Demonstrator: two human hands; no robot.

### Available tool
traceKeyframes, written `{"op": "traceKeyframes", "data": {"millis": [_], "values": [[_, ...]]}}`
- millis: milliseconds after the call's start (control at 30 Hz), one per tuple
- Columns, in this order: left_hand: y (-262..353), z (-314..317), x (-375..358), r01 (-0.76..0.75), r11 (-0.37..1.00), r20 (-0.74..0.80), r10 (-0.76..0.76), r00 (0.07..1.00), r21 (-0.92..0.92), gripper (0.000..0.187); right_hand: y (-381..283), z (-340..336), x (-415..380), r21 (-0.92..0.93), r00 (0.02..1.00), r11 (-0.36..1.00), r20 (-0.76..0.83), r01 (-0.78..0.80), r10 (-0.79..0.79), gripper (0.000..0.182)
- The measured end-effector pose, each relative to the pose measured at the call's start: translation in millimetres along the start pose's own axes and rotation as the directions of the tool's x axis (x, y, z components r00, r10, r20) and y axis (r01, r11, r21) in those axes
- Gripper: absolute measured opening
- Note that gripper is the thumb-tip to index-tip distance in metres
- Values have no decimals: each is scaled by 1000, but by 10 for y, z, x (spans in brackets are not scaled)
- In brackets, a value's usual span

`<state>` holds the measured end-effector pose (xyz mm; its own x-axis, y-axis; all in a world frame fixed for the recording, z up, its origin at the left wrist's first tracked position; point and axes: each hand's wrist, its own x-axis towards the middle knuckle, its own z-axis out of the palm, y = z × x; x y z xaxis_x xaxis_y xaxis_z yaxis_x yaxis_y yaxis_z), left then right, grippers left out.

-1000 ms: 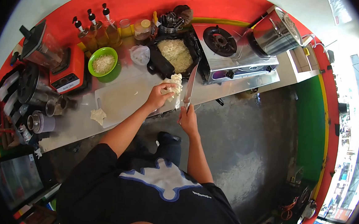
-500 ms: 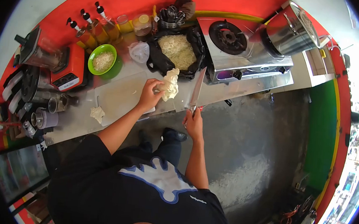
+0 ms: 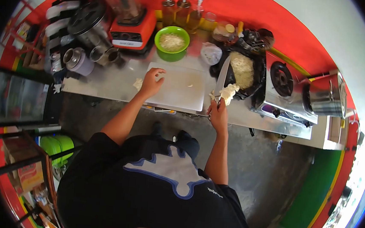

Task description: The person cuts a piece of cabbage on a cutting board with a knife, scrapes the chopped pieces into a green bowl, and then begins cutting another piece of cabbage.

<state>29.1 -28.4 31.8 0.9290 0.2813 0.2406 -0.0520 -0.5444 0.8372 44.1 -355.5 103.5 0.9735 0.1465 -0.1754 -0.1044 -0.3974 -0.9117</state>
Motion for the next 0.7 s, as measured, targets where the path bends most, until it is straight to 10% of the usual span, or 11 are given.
{"op": "traceKeyframes", "data": {"millis": [233,400,700], "values": [[-497,-653,-452,66,930,-89,-36,995,362,40,-272,702,113,-23,949,996,306,89,-78,19],[-286,-752,-502,309,842,38,-362,931,443,37,-364,863,137,-51,896,992,436,113,-80,20],[-123,-317,-196,289,957,150,-286,947,1,40,-268,577,-3,-124,936,989,352,76,-28,20]]}}
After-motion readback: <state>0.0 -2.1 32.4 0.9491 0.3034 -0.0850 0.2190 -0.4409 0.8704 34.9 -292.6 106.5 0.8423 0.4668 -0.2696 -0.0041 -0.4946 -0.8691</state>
